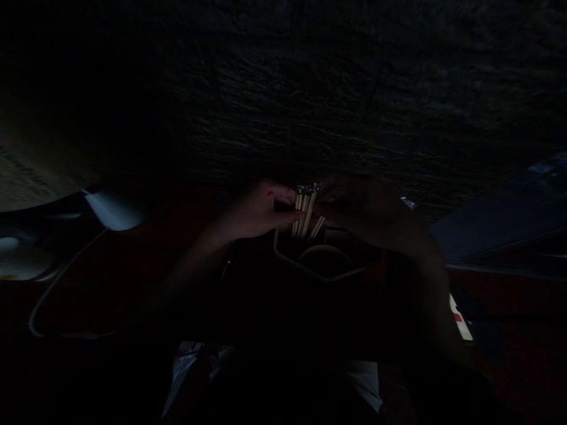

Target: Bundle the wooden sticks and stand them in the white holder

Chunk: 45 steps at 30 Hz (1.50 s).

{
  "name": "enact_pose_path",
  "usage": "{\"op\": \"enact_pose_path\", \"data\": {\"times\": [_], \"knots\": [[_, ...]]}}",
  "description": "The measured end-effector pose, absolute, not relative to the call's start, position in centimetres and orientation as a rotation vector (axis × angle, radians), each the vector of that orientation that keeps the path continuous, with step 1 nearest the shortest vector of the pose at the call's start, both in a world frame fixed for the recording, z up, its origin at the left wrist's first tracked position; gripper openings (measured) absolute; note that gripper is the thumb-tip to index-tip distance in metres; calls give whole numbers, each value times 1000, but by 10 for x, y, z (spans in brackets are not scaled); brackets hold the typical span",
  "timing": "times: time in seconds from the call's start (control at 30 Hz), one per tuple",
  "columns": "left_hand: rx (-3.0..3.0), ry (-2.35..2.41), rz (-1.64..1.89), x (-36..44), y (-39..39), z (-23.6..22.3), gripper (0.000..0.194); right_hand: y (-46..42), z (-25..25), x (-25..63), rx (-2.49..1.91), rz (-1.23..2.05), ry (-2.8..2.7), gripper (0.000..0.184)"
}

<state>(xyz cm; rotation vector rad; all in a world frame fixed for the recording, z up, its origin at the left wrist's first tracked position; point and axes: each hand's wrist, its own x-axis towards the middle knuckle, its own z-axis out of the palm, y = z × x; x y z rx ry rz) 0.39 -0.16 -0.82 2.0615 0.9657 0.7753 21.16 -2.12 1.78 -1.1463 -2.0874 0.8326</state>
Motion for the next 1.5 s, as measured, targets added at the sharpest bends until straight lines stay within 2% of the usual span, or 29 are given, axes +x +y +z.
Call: {"op": "enact_pose_path", "data": {"times": [0.77, 0.97, 1.27, 1.5], "knots": [[2074, 980, 763, 6, -3, -7, 14, -22, 16, 209, -1216, 682, -2156, 16], [2051, 981, 759, 5, -3, -8, 18, -25, 20, 208, -1254, 670, -2154, 16], [1941, 894, 771, 8, -3, -12, 36, -22, 15, 211, -1232, 702, -2162, 18], [1913, 922, 841, 12, -5, -13, 31, -23, 18, 211, -1257, 724, -2173, 21]]}}
